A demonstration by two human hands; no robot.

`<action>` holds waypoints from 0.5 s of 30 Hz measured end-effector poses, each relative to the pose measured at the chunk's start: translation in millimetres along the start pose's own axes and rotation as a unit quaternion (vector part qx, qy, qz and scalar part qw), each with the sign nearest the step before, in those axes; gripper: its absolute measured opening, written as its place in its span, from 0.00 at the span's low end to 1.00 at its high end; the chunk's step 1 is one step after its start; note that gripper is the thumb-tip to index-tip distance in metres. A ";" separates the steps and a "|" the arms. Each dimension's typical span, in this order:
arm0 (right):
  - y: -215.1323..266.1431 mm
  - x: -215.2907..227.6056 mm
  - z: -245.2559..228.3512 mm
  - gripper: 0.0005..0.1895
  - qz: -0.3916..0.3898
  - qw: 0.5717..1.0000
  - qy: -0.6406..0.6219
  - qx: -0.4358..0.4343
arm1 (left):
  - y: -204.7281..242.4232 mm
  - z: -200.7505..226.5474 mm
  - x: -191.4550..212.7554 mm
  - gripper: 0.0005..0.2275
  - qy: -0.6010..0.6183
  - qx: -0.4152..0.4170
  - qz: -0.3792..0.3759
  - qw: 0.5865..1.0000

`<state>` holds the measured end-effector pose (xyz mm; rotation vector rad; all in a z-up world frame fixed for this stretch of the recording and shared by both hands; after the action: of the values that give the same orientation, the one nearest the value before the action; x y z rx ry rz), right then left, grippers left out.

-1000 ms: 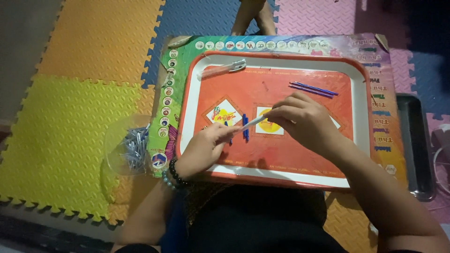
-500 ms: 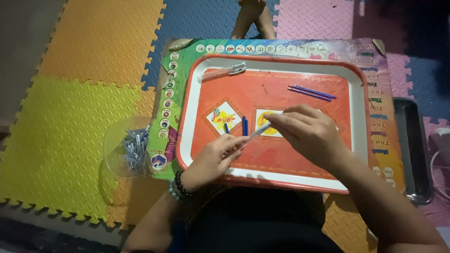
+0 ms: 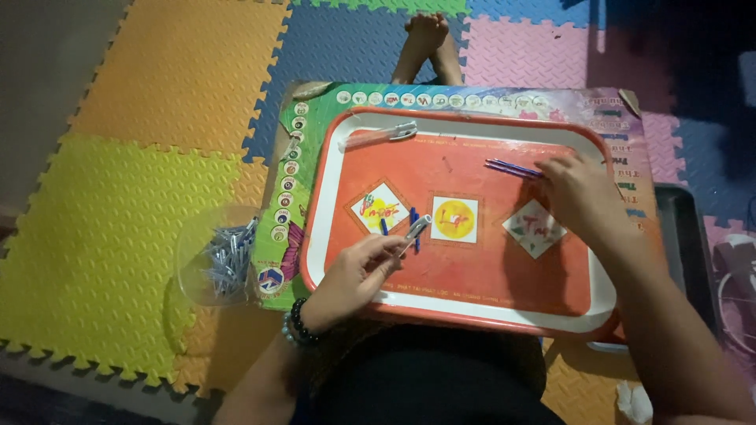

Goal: Assembling pens by manually inserting ink refills into plastic pen barrels on a tray.

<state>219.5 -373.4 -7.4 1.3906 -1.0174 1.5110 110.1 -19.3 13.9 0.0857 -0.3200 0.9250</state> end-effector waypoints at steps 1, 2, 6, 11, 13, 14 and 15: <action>3.5 -6.4 -1.3 0.17 -0.001 1.000 -0.001 0.001 | -0.2 1.5 1.5 0.16 0.000 0.001 0.001 1.000; 7.2 -12.7 5.0 0.15 0.004 0.999 -0.025 -0.030 | -0.7 -0.2 3.9 0.16 0.013 0.014 0.008 1.000; 17.3 -21.9 13.1 0.11 0.013 0.993 -0.077 -0.090 | -2.5 -0.4 9.3 0.17 -0.003 0.019 0.043 0.999; 24.7 -40.0 24.5 0.08 0.137 0.989 0.006 -0.048 | -9.8 -12.3 6.6 0.17 -0.021 0.053 0.070 0.996; 28.1 -21.4 12.5 0.08 0.147 0.988 -0.001 -0.038 | -11.9 -10.5 3.9 0.17 -0.028 0.061 0.070 0.995; 31.7 -5.1 2.1 0.05 0.173 0.985 -0.025 -0.015 | -13.4 -8.1 2.0 0.17 -0.030 0.061 0.069 0.995; 35.3 10.9 -9.2 0.02 0.197 0.979 -0.050 0.009 | -13.1 -5.9 0.1 0.16 -0.032 0.061 0.070 0.995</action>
<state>182.7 -376.0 1.8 1.3411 -1.4088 1.7487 121.9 -25.9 9.1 0.2079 -0.3315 1.0817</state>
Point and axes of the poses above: each hand's wrist, its own y-axis away from the middle knuckle, its own x-axis out of the back of the hand, z = x × y, the point moved 10 cm from there along -y, towards the middle knuckle, and after that the axes turned 7 degrees about -z, right-handed, at the moved point
